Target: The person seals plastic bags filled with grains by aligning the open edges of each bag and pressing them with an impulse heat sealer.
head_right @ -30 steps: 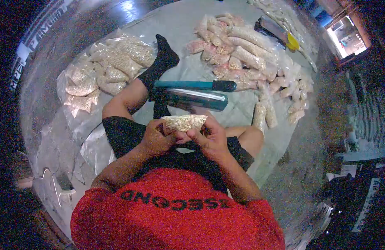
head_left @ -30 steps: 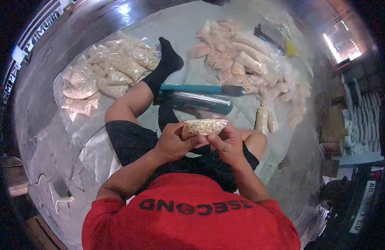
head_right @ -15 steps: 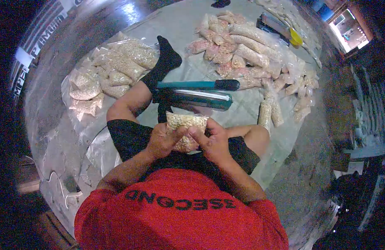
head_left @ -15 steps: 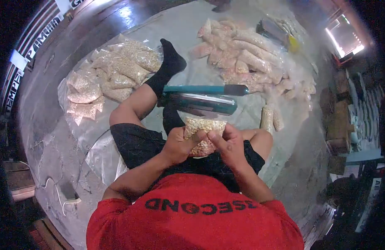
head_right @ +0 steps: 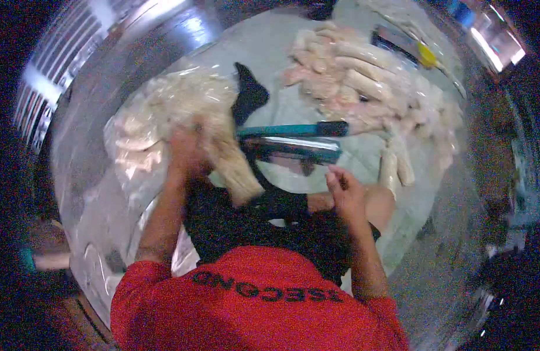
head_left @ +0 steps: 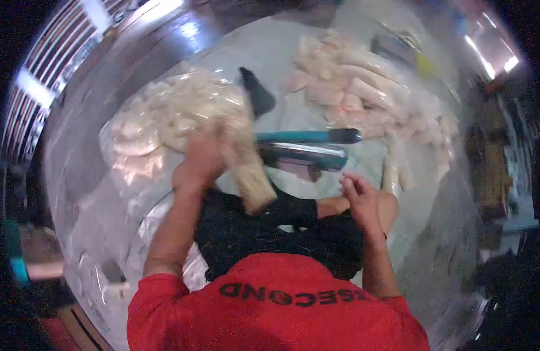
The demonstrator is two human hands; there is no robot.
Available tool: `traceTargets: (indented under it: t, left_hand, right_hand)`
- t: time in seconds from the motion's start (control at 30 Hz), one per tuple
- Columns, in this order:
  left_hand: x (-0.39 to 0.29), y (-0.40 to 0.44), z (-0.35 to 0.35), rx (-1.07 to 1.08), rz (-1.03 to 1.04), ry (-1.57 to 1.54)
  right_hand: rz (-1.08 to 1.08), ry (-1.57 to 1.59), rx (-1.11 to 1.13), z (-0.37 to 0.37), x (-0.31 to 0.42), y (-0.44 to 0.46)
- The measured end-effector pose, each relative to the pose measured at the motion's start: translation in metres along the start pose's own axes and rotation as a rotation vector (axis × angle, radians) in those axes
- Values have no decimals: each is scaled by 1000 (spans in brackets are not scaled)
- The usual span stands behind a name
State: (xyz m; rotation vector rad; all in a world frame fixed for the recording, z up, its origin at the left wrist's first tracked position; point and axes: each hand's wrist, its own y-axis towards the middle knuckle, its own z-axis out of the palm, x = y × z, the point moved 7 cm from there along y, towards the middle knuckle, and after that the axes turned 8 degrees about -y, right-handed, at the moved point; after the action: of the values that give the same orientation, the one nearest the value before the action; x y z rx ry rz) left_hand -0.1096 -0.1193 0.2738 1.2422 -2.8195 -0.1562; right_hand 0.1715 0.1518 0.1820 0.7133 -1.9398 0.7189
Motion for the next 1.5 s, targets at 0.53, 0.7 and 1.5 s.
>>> traceTargets:
  t: [0.53, 0.7, 1.5]
  left_hand:
    - [-49, -26, 31, -75, -103, -926]
    - [-136, -74, 55, 252, 132, -890]
    - [-174, -95, 50, 129, 393, -1320]
  right_hand:
    - [154, -826, -620, -233, -208, 194]
    - [142, -724, -601, -230, -276, 246]
    - [-140, 46, 7, 7, 33, -66]
